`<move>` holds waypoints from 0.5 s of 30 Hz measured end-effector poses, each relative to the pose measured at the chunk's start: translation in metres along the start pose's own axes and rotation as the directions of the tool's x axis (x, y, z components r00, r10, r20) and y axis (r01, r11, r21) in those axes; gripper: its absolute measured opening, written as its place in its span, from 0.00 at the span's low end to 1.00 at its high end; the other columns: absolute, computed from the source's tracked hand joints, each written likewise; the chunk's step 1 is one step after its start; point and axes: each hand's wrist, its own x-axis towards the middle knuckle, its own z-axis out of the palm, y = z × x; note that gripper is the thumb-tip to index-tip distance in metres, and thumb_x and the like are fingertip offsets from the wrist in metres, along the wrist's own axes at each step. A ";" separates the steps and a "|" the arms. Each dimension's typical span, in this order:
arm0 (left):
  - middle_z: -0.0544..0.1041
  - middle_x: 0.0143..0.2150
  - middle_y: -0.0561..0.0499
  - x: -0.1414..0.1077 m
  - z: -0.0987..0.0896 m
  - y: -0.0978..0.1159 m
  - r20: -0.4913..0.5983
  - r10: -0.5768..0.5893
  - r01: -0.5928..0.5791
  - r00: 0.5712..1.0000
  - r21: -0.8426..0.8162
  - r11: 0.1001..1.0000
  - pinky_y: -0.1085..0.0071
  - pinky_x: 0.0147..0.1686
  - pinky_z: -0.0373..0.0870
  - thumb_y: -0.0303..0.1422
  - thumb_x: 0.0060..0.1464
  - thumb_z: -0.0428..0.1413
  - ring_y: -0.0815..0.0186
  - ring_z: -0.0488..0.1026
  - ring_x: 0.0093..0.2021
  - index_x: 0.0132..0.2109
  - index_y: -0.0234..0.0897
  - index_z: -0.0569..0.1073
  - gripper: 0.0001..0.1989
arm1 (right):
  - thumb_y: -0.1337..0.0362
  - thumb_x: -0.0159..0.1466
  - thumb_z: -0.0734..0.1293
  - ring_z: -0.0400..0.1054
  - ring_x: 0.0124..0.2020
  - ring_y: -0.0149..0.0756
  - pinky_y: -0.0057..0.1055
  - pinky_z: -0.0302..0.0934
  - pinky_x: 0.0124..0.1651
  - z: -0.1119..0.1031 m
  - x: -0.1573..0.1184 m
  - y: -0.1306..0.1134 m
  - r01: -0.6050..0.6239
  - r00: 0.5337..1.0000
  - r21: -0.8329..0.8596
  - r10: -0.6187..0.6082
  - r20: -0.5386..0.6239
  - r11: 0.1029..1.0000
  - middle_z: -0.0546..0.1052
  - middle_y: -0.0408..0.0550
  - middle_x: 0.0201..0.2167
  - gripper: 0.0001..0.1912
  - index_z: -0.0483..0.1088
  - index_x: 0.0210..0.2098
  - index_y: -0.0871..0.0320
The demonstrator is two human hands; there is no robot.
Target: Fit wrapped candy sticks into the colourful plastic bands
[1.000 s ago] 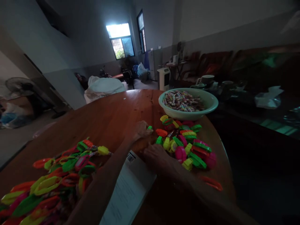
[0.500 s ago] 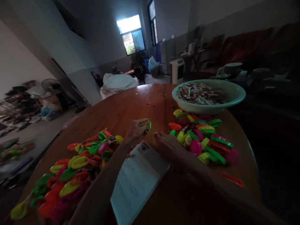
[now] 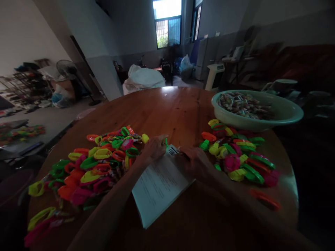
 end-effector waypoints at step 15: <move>0.80 0.36 0.44 0.005 -0.017 -0.009 0.070 -0.064 0.054 0.996 0.139 0.989 0.67 0.40 0.67 0.29 0.49 0.50 0.60 0.75 0.38 0.36 0.35 0.80 0.14 | 0.65 0.70 0.55 0.67 0.41 0.41 0.34 0.49 0.37 -0.014 0.006 -0.031 -0.008 0.920 -0.488 0.198 0.339 0.873 0.72 0.52 0.39 0.15 0.73 0.44 0.58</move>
